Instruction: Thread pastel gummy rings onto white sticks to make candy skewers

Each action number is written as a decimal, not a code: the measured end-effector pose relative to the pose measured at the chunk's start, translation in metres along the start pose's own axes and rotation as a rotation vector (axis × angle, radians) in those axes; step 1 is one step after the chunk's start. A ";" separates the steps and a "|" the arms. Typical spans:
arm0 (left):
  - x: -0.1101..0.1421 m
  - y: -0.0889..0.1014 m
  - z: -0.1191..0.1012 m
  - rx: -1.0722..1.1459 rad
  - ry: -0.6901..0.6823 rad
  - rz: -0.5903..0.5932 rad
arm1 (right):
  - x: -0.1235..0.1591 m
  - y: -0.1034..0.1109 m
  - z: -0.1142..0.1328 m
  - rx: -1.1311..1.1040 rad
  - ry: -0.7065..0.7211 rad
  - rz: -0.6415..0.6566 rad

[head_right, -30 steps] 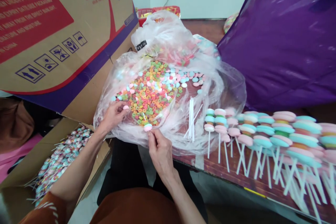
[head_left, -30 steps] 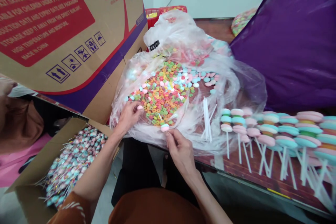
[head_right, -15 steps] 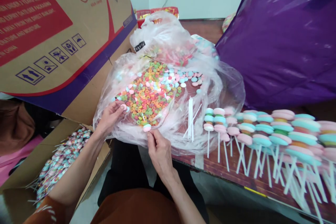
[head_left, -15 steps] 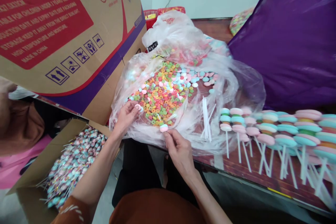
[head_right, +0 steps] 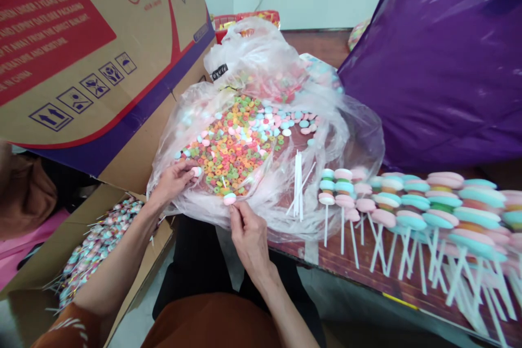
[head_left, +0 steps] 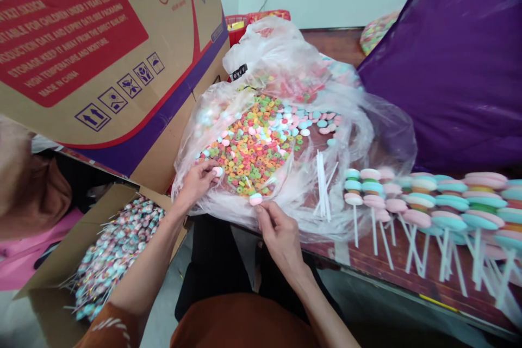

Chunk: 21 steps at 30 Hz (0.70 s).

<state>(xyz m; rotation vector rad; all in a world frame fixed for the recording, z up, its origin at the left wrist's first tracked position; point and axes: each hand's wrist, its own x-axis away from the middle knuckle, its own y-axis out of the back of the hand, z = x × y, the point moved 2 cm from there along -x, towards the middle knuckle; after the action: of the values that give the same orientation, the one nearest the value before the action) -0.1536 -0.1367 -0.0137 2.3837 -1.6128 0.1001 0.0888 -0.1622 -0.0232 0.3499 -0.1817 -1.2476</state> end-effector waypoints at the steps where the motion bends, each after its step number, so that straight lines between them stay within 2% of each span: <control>1: -0.001 0.000 -0.001 -0.051 -0.014 0.021 | 0.000 0.000 0.000 0.002 -0.001 -0.003; 4: -0.003 0.000 -0.004 -0.176 -0.079 0.105 | 0.001 0.000 -0.001 0.006 -0.005 -0.008; 7: 0.001 -0.001 -0.003 -0.213 -0.149 0.132 | 0.000 -0.001 -0.002 -0.008 -0.005 -0.007; 10: 0.009 -0.001 -0.004 -0.199 -0.192 0.061 | 0.000 0.000 -0.003 -0.051 -0.012 -0.005; 14: 0.023 -0.003 -0.015 -0.074 -0.238 -0.047 | 0.000 0.001 -0.003 -0.141 -0.018 0.012; 17: 0.030 -0.011 -0.022 0.060 -0.209 -0.020 | 0.001 0.002 0.002 -0.195 -0.025 0.017; 21: 0.031 -0.027 -0.018 0.248 -0.081 0.035 | 0.003 0.005 0.014 -0.261 -0.035 0.066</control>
<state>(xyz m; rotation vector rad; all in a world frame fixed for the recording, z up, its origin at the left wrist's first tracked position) -0.1155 -0.1508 0.0052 2.5722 -1.7728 0.2248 0.0894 -0.1663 -0.0089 0.0957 -0.0582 -1.1954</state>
